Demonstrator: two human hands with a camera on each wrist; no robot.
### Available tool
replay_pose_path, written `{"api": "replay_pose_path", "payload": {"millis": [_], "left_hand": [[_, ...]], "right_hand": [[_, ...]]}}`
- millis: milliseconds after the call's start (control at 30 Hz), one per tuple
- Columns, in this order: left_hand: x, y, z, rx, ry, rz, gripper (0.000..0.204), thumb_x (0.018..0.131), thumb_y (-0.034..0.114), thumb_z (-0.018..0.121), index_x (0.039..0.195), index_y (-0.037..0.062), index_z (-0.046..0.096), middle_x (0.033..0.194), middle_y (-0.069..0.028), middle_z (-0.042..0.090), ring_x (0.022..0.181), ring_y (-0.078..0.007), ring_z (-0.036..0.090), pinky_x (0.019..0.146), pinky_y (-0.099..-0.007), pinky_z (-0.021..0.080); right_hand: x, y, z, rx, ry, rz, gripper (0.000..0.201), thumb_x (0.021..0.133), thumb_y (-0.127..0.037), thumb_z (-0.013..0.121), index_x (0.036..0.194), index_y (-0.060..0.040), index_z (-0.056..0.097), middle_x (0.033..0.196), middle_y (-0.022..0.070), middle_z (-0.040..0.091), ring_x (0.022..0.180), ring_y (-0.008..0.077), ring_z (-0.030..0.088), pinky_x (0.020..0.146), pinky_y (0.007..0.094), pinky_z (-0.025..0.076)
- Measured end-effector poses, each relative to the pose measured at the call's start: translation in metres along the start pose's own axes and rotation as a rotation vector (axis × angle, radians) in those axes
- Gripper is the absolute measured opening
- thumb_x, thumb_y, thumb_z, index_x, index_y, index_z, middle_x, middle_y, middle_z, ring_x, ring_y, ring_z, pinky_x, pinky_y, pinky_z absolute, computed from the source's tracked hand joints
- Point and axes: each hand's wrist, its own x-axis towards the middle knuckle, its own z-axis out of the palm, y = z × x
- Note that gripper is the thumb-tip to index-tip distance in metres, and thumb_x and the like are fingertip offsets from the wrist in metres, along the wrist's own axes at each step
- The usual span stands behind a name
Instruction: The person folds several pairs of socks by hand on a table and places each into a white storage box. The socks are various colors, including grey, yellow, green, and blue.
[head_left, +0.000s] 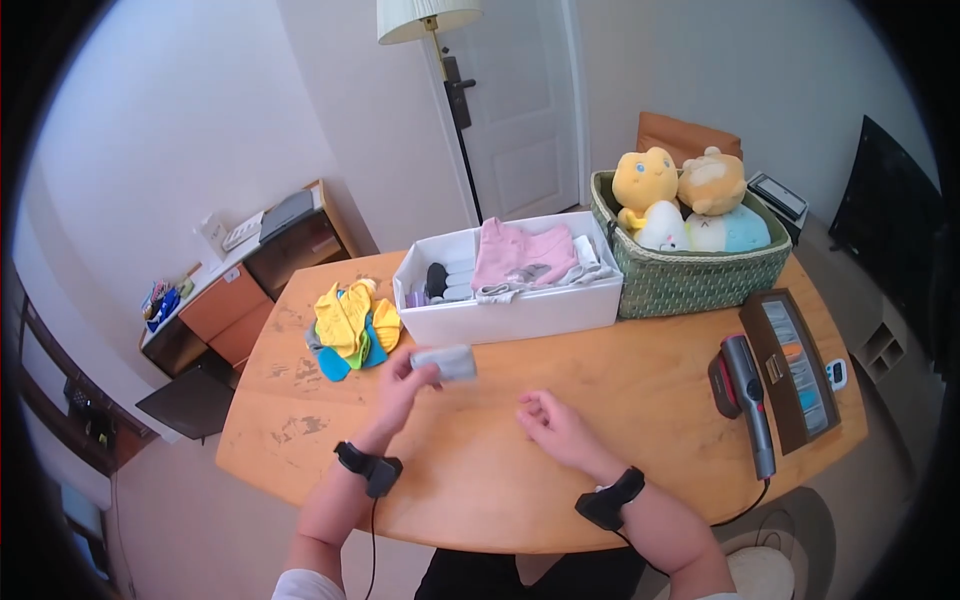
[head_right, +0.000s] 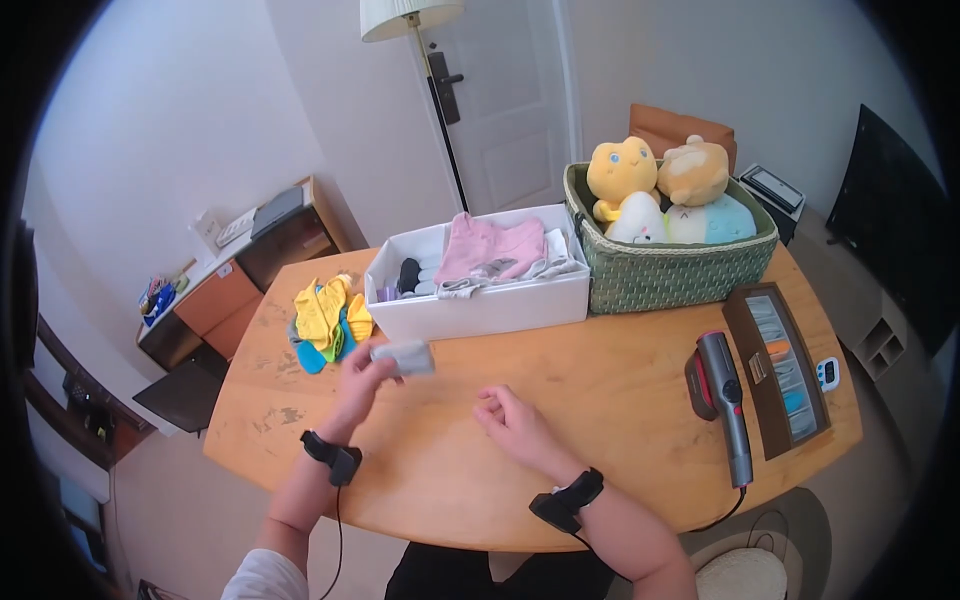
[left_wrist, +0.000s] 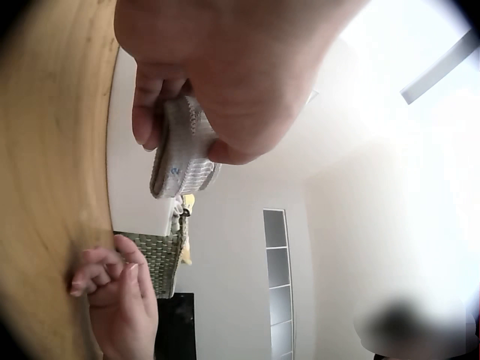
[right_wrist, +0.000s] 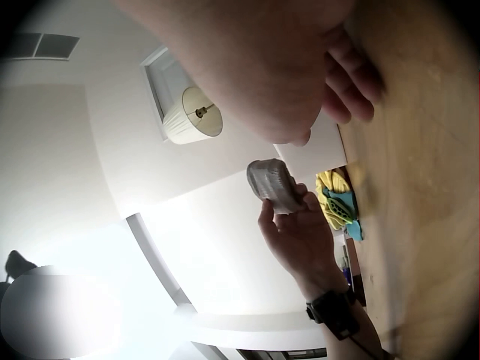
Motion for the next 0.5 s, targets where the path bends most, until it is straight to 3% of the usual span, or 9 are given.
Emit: {"api": "replay_pose_path", "payload": {"millis": [100,233,300,333,433,500], "left_hand": [[0.05,0.05,0.001,0.055,0.109,0.213,0.034,0.094,0.011,0.068,0.124,-0.0031,0.062,0.102,-0.0072,0.069,0.089,-0.0154,0.067,0.078,-0.0291,0.054],[0.123,0.069,0.002,0.347,0.211,0.306,0.04,0.089,0.015,0.069,0.123,-0.0041,0.062,0.1,-0.0075,0.069,0.088,-0.015,0.066,0.078,-0.0289,0.053],[0.147,0.064,0.001,0.752,0.028,-0.107,0.047,0.083,0.019,0.072,0.124,-0.0028,0.063,0.097,-0.0096,0.07,0.089,-0.0162,0.066,0.078,-0.0297,0.052],[0.162,0.039,-0.01,0.935,-0.077,-0.032,0.049,0.08,0.02,0.073,0.124,0.0002,0.063,0.093,-0.0117,0.07,0.086,-0.0192,0.067,0.076,-0.0325,0.053],[0.174,0.038,-0.009,0.945,-0.097,-0.135,0.046,0.081,0.016,0.071,0.124,0.0028,0.062,0.095,-0.0128,0.071,0.086,-0.0219,0.069,0.076,-0.0349,0.054],[0.182,0.035,-0.016,0.916,-0.068,-0.111,0.044,0.081,0.014,0.069,0.123,0.0031,0.061,0.097,-0.0128,0.072,0.09,-0.0237,0.07,0.08,-0.0368,0.055]], "right_hand": [[-0.001,-0.005,0.001,-0.058,0.002,-0.005,0.033,0.105,-0.021,0.062,0.128,0.002,0.057,0.098,0.0074,0.068,0.08,0.0125,0.068,0.072,0.0284,0.056],[-0.003,-0.007,-0.001,-0.079,-0.034,0.007,0.033,0.105,-0.022,0.063,0.128,0.0003,0.058,0.096,0.0074,0.07,0.08,0.0139,0.069,0.073,0.0306,0.056],[-0.002,-0.004,-0.002,-0.089,-0.036,0.0,0.033,0.104,-0.023,0.063,0.128,-0.0004,0.058,0.095,0.0074,0.07,0.081,0.0141,0.069,0.073,0.031,0.056],[-0.002,-0.001,-0.001,-0.091,-0.04,-0.001,0.032,0.104,-0.023,0.063,0.127,-0.0007,0.059,0.095,0.0074,0.071,0.081,0.0142,0.069,0.074,0.0312,0.056],[-0.003,-0.004,-0.002,-0.097,-0.036,-0.012,0.031,0.104,-0.023,0.064,0.126,-0.0007,0.061,0.094,0.0075,0.072,0.081,0.0145,0.069,0.074,0.0314,0.056],[-0.005,-0.004,-0.001,-0.095,-0.032,-0.016,0.031,0.103,-0.022,0.065,0.124,-0.0004,0.061,0.094,0.0076,0.072,0.081,0.0147,0.069,0.074,0.0315,0.056]]}}
